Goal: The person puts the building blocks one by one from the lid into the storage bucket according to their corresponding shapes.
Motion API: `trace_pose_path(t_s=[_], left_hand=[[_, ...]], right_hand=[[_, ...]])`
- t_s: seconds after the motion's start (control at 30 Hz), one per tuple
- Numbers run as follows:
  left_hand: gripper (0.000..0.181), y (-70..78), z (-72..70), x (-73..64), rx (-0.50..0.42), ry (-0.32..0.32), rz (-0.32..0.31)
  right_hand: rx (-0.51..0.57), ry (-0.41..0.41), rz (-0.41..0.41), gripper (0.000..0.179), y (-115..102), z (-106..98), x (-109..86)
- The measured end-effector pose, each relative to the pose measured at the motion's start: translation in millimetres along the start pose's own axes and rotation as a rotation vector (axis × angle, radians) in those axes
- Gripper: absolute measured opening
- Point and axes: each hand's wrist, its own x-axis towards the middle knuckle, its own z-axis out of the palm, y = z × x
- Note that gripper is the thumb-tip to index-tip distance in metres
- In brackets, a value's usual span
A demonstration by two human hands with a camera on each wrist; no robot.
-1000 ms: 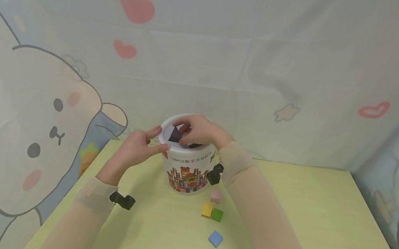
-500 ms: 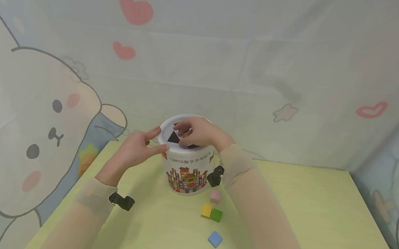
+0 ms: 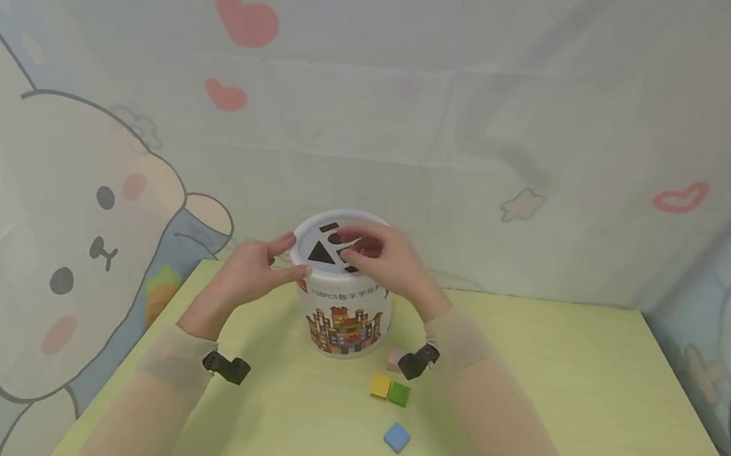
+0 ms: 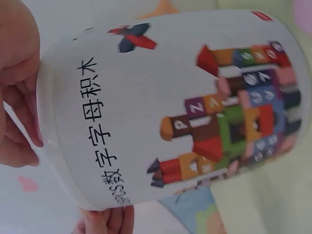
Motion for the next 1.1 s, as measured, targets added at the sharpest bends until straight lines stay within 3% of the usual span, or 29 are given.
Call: trace_pose_path(t_s=[0.13, 0.27, 0.43, 0.67, 0.93, 1.1], left_hand=[[0.087, -0.2, 0.7, 1.3, 0.0, -0.004, -0.007], [0.087, -0.1, -1.3, 1.7, 0.008, -0.001, 0.001], [0.088, -1.8, -3.2, 1.5, 0.002, 0.005, -0.007], [0.087, -3.9, -6.3, 0.9, -0.006, 0.023, -0.01], [0.087, -1.0, -6.2, -0.3, -0.013, 0.027, -0.016], [0.087, 0.7, -4.4, -0.5, -0.012, 0.034, -0.013]], right_hand=[[0.141, 0.177, -0.015, 0.029, 13.4, -3.6, -31.5], [0.181, 0.206, 0.006, 0.024, 32.8, -9.2, -59.8], [0.122, 0.105, 0.115, 0.026, 57.4, -18.9, -88.4], [-0.044, -0.081, 0.249, 0.039, 82.4, -24.1, -108.8], [-0.13, -0.22, 0.27, 0.052, 114.1, -15.3, -128.4], [-0.227, -0.244, 0.256, 0.053, 123.2, -5.5, -134.3]])
